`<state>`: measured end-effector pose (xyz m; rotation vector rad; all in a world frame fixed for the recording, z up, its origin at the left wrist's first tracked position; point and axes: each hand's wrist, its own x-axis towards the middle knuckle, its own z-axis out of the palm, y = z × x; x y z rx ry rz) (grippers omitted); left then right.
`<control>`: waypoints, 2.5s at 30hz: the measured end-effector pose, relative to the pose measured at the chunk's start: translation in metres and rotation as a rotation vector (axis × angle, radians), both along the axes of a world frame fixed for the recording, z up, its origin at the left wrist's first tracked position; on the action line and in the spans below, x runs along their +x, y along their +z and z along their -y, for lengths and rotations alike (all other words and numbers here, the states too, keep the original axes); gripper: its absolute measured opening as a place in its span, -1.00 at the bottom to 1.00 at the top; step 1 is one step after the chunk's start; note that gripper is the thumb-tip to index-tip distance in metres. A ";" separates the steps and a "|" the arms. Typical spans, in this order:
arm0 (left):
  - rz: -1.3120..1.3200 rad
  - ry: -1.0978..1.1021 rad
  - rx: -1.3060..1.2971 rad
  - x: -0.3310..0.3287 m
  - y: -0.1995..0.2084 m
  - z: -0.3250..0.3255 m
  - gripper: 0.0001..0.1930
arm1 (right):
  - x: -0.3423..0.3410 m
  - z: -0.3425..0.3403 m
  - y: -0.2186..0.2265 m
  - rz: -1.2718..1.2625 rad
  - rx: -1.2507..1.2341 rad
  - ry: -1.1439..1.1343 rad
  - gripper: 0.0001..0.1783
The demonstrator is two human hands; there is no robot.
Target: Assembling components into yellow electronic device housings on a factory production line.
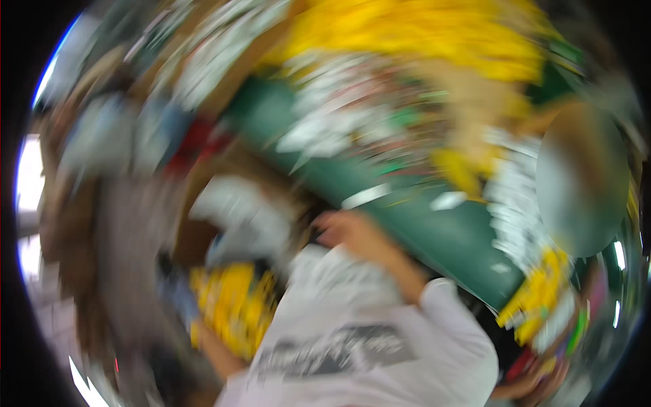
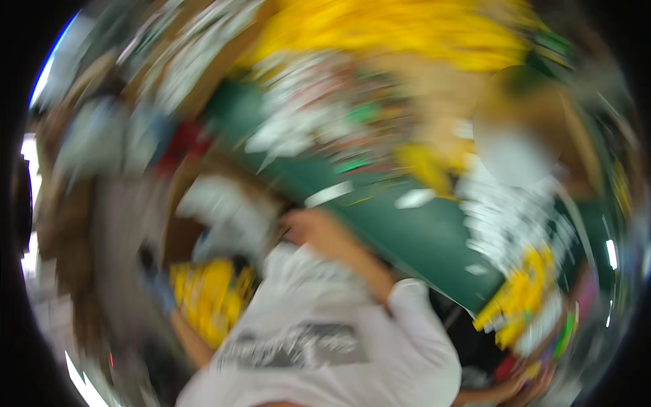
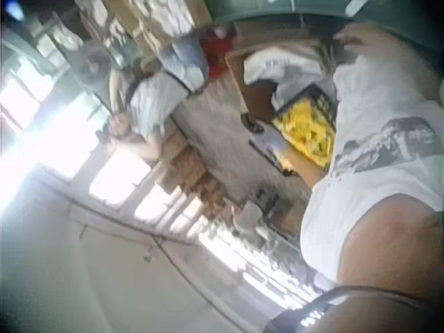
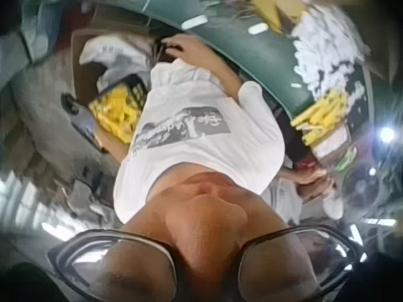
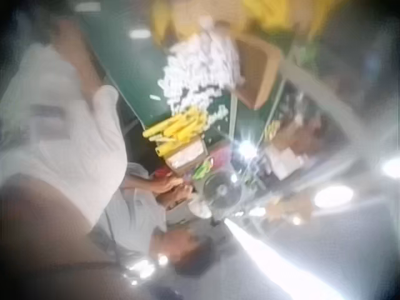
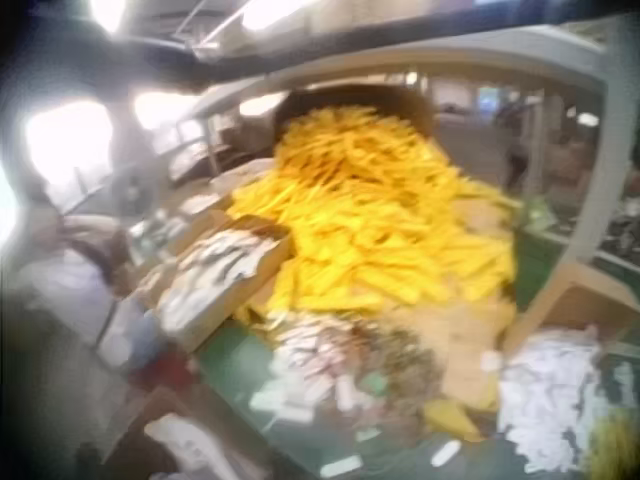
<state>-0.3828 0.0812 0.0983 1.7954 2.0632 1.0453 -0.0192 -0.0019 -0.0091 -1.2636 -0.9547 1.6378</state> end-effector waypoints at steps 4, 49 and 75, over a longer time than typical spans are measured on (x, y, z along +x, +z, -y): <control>0.380 -0.579 0.287 0.177 -0.033 -0.102 -0.65 | -0.004 0.019 -0.006 0.279 0.396 -0.123 -0.72; 0.484 -2.097 0.464 0.427 0.175 -0.118 -0.71 | 0.193 0.302 0.072 0.599 -0.556 -1.650 -0.38; 0.173 -2.434 0.753 0.314 0.240 0.021 -0.75 | 0.329 0.402 0.250 0.575 0.218 -1.948 -0.14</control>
